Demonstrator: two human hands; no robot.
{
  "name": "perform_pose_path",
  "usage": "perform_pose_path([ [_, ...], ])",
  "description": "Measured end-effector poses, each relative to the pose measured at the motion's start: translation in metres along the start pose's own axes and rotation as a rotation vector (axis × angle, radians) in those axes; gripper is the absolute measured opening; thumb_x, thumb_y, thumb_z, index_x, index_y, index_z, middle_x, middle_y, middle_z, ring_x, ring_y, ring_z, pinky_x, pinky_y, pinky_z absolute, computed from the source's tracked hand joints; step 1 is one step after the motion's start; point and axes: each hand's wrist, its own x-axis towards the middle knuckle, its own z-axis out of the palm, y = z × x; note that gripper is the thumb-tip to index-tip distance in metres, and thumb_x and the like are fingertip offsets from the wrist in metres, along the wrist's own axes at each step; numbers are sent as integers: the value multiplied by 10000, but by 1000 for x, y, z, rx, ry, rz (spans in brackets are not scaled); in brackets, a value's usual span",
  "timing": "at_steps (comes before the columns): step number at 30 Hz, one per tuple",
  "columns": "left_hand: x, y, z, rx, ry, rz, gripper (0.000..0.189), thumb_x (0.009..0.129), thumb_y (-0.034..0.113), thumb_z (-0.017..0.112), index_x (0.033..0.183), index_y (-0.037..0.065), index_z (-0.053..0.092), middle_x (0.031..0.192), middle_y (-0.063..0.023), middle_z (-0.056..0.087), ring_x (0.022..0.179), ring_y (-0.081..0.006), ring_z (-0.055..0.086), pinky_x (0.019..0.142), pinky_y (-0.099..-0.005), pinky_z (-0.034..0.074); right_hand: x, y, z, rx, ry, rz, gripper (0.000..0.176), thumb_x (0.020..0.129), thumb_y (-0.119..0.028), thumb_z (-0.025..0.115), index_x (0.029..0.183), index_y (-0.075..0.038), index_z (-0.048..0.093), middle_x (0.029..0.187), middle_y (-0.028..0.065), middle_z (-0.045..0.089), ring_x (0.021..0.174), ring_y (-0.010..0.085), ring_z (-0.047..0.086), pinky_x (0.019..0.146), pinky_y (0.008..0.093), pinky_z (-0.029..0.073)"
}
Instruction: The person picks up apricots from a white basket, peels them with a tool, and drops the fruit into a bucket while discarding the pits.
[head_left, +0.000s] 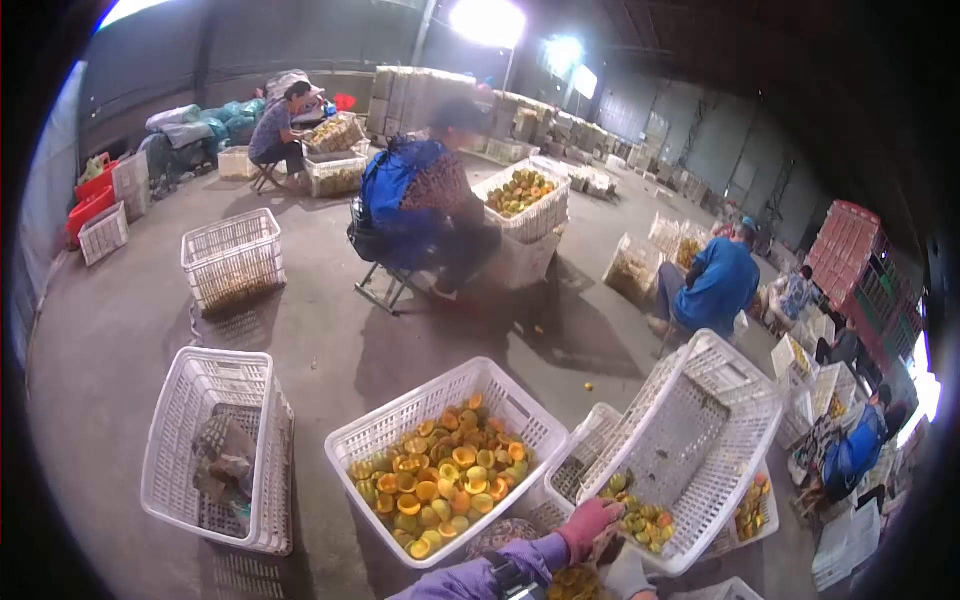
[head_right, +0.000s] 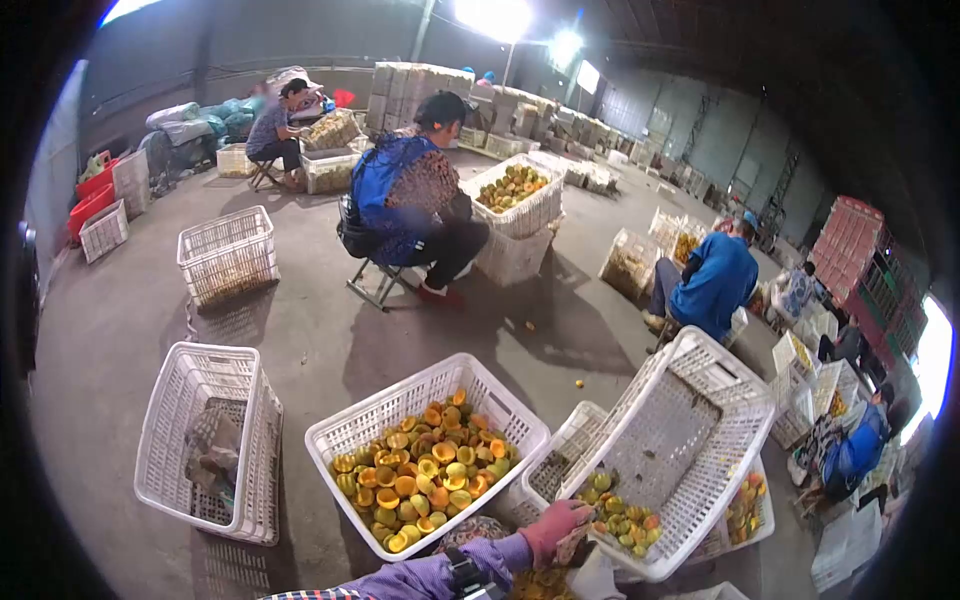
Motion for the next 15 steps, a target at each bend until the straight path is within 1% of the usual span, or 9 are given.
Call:
perform_pose_path([
  [3, 6, 3, -7, 119, -308, -37, 393, 902, 366, 554, 984, -7, 648, 861, -218, 662, 817, -377, 636, 749, -420, 493, 2, 7, -19, 194, -232, 66, 224, 822, -148, 600, 979, 6, 559, 861, 212, 618, 863, 391, 614, 741, 443, 476],
  [4, 9, 6, -7, 120, -428, -128, 389, 899, 363, 560, 1014, 2, 646, 877, -212, 666, 829, -377, 637, 760, -418, 497, 4, -2, -23, 640, -237, 63, 257, 809, -132, 585, 1024, 9, 575, 934, 199, 632, 915, 364, 607, 806, 386, 477],
  [7, 35, -50, 8, 243, -416, 527, 408, 855, 335, 592, 1146, 50, 606, 1025, -191, 642, 890, -371, 631, 762, -423, 512, 5, -15, -44, 323, -268, 235, 293, 798, -112, 589, 1066, 6, 581, 983, 192, 637, 916, 341, 606, 812, 376, 473],
  [8, 39, -47, 5, 329, -378, 795, 441, 819, 297, 619, 1197, 71, 590, 1106, -176, 625, 926, -364, 630, 759, -427, 523, 0, -20, -47, 423, -113, 184, 265, 802, -105, 583, 1040, 12, 583, 946, 185, 634, 884, 327, 599, 792, 404, 469],
  [9, 40, -47, 2, 458, -370, 847, 435, 841, 291, 607, 1222, 82, 580, 1154, -165, 613, 1015, -357, 601, 864, -423, 492, 3, -26, -52, 442, -56, 78, 296, 826, -197, 626, 1012, 18, 544, 896, 214, 597, 820, 417, 580, 768, 433, 471],
  [11, 22, -14, -20, 452, -593, 638, 558, 848, 253, 630, 1375, 132, 491, 1347, -132, 508, 1238, -326, 460, 1063, -448, 341, -1, -24, -61, 526, -282, 262, 300, 839, -199, 616, 1008, 37, 537, 889, 205, 593, 812, 392, 586, 759, 425, 479],
  [13, 27, -24, -21, 606, -617, 722, 458, 899, 183, 600, 1345, 109, 527, 1352, -131, 532, 1163, -273, 529, 984, -410, 439, 0, -42, -83, 682, -434, 519, 316, 842, -202, 616, 1010, 53, 535, 884, 220, 598, 808, 392, 594, 749, 435, 486],
  [14, 23, -4, -16, 29, -783, 231, 393, 866, 175, 611, 1247, 79, 587, 1175, -115, 599, 1003, -259, 589, 875, -379, 487, 4, -57, -98, 765, -472, 647, 326, 841, -204, 617, 1014, 60, 536, 879, 233, 602, 806, 401, 597, 743, 445, 488],
  [15, 18, 16, -10, -576, -706, -257, 337, 834, 167, 622, 1150, 50, 646, 997, -98, 666, 843, -246, 649, 765, -348, 535, 4, -64, -105, 798, -467, 678, 337, 835, -204, 617, 1021, 66, 537, 864, 244, 608, 797, 418, 597, 739, 460, 489],
])
